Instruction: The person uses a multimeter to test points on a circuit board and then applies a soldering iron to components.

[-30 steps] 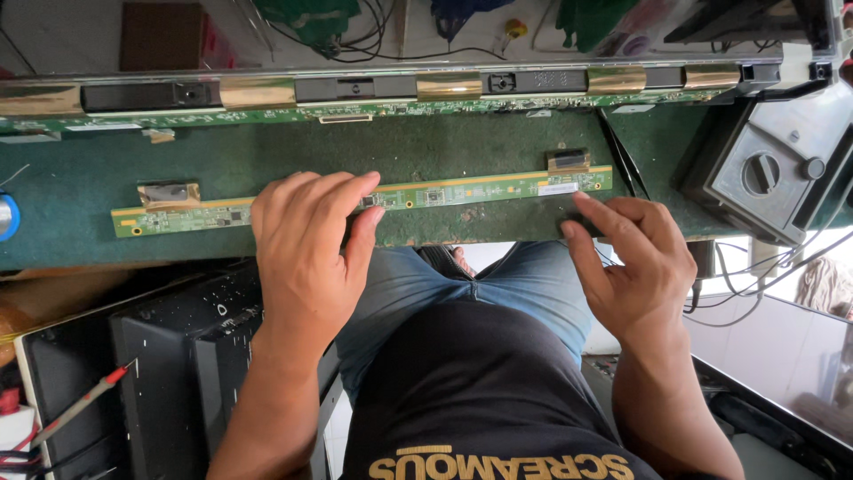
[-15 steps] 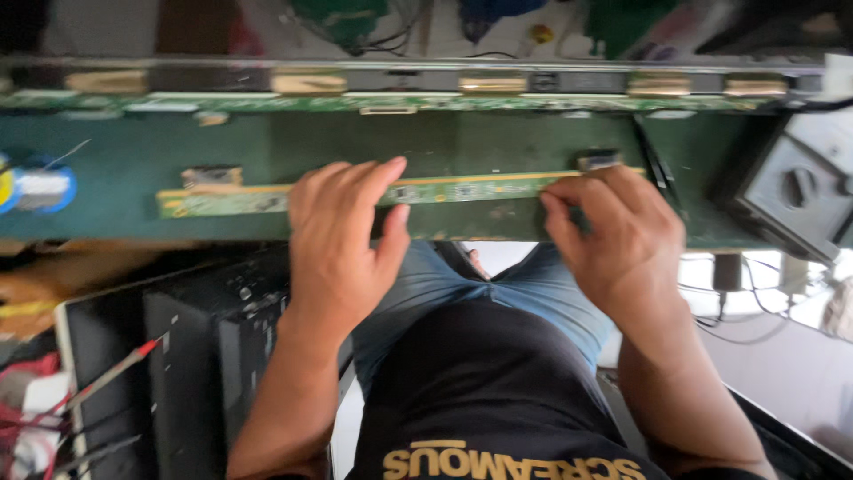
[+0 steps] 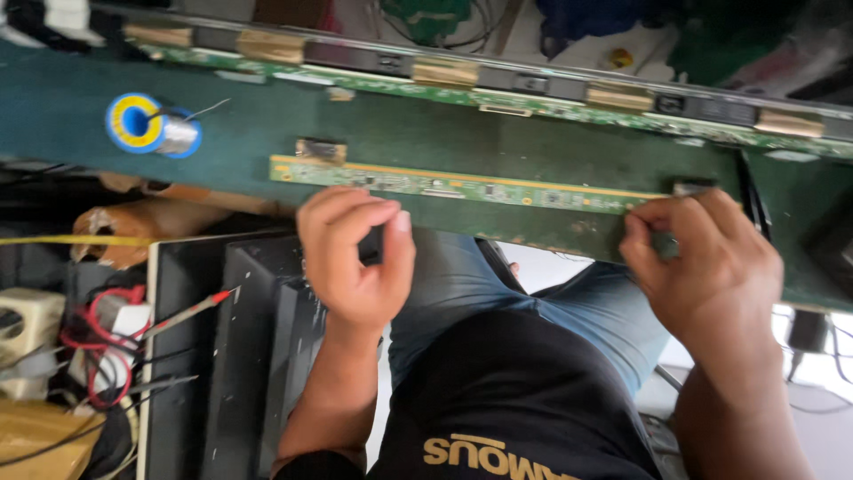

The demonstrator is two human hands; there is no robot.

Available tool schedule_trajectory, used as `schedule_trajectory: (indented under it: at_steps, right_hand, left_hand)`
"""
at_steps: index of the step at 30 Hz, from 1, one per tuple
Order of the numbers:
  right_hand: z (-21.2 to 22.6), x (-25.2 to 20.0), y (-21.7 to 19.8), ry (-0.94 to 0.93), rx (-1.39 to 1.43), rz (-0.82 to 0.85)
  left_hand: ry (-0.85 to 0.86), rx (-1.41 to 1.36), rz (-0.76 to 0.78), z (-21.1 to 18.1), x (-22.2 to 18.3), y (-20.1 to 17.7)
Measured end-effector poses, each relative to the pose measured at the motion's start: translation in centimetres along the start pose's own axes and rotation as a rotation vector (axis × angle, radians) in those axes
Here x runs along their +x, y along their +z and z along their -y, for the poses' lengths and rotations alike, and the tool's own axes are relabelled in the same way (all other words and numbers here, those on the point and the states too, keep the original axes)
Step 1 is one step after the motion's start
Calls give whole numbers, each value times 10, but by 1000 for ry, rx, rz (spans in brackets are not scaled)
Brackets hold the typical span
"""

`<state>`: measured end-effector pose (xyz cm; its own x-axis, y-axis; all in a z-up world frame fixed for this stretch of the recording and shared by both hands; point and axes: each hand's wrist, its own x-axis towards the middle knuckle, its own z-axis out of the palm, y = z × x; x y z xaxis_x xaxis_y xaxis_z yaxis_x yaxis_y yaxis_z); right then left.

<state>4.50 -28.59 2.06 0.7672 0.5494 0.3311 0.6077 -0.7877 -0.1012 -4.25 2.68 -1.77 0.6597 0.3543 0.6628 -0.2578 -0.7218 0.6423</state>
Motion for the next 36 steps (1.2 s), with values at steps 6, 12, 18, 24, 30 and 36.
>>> schedule_trajectory:
  at_steps: [6, 12, 18, 24, 30, 36]
  right_hand:
    - [-7, -9, -1, 25, -17, 27]
    - [-4, -3, 0, 17, -5, 44]
    - [-14, -12, 10, 55, -117, 89]
    - [-23, -18, 21, 152, -24, 59]
    - [-13, -12, 29, 109, 27, -99]
    - [-12, -20, 35, 297, 96, -77]
  left_hand:
    - [-47, 74, -127, 22, 8, -22]
    - [-93, 116, -133, 32, 5, -29]
    - [-109, 123, -121, 35, 5, -29]
    - [-153, 51, -185, 41, 2, -29]
    - [-160, 56, -179, 42, 2, -31]
    - [-165, 50, -174, 43, 0, -32]
